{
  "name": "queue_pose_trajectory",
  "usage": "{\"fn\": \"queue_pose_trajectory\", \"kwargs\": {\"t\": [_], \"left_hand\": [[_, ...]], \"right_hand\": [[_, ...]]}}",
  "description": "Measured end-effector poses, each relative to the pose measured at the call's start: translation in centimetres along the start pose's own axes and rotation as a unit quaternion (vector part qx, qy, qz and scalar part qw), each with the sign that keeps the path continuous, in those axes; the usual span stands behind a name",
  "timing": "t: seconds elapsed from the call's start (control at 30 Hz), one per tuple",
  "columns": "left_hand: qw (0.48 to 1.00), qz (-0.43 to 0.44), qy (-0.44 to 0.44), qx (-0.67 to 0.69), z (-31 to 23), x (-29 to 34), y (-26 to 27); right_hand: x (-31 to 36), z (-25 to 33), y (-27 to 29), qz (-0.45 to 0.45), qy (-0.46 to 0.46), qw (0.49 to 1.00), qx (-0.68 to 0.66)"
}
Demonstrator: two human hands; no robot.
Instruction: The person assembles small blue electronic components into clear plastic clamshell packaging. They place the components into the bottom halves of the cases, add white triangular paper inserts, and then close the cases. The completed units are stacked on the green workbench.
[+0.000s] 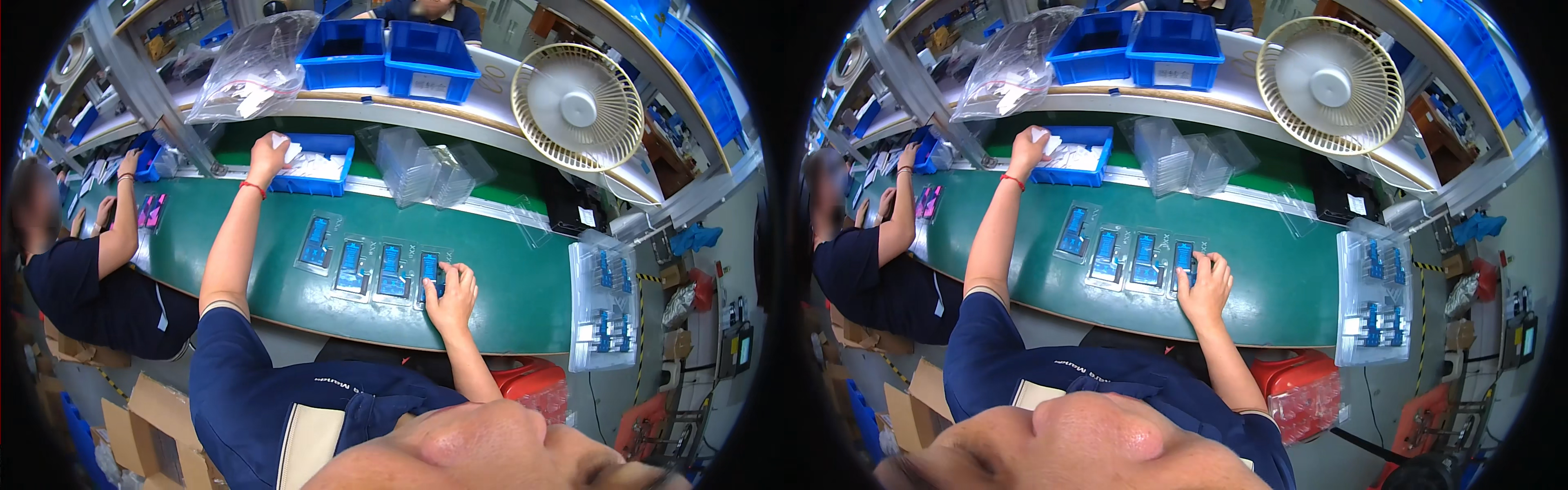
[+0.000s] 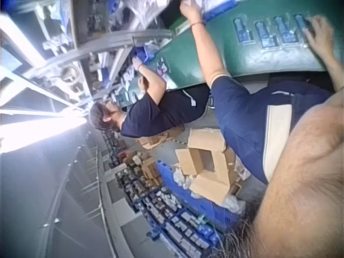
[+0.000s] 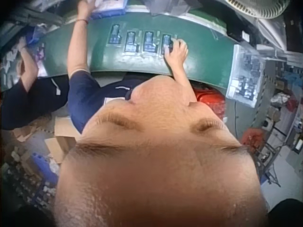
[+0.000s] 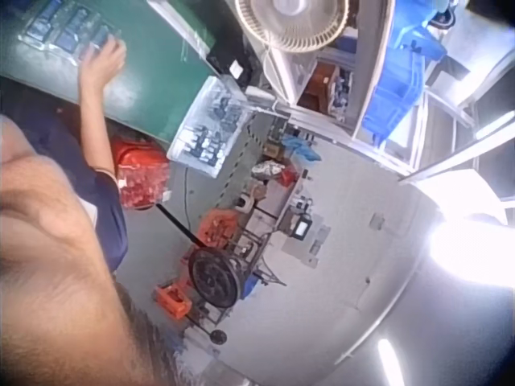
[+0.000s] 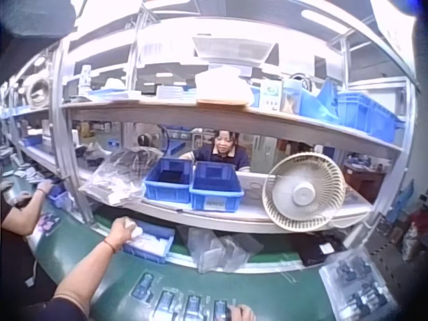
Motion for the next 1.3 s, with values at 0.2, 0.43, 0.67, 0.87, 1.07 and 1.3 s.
{"fn": "queue_pose_trajectory", "kwargs": {"t": [0.2,0.43,0.67,0.87,1.07,1.3], "left_hand": [[0.990,0.065,0.031,0.117,-0.6,0.6,0.0],[0.989,0.087,0.079,0.091,-1.9,1.2,-0.2],[0.986,0.123,0.092,0.061,-0.5,0.2,-0.4],[0.988,0.124,0.079,0.053,-0.7,0.4,-0.8],[0.991,0.098,0.052,0.074,-1.3,0.9,-0.1],[0.969,0.182,0.023,0.165,-4.7,7.7,-0.9]], "right_hand": [[0.1,0.2,0.2,0.004,0.000,1.000,0.003],[0.1,0.1,0.2,0.005,0.003,1.000,0.003],[0.1,0.0,0.0,0.005,0.007,1.000,0.000],[0.1,-0.1,0.1,0.011,0.002,1.000,-0.002],[0.2,-0.1,0.0,0.015,-0.002,1.000,-0.003],[-0.6,0.7,0.7,-0.045,0.019,0.995,-0.082]]}}
Point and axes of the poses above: each hand's wrist, its own x-axis away from the middle knuckle, its own y-axis out of the back of the hand, z = x × y, the point moved 2 cm from there along -x, towards the middle knuckle, and after that the axes turned 9 degrees about -x, right-handed, at the moved point
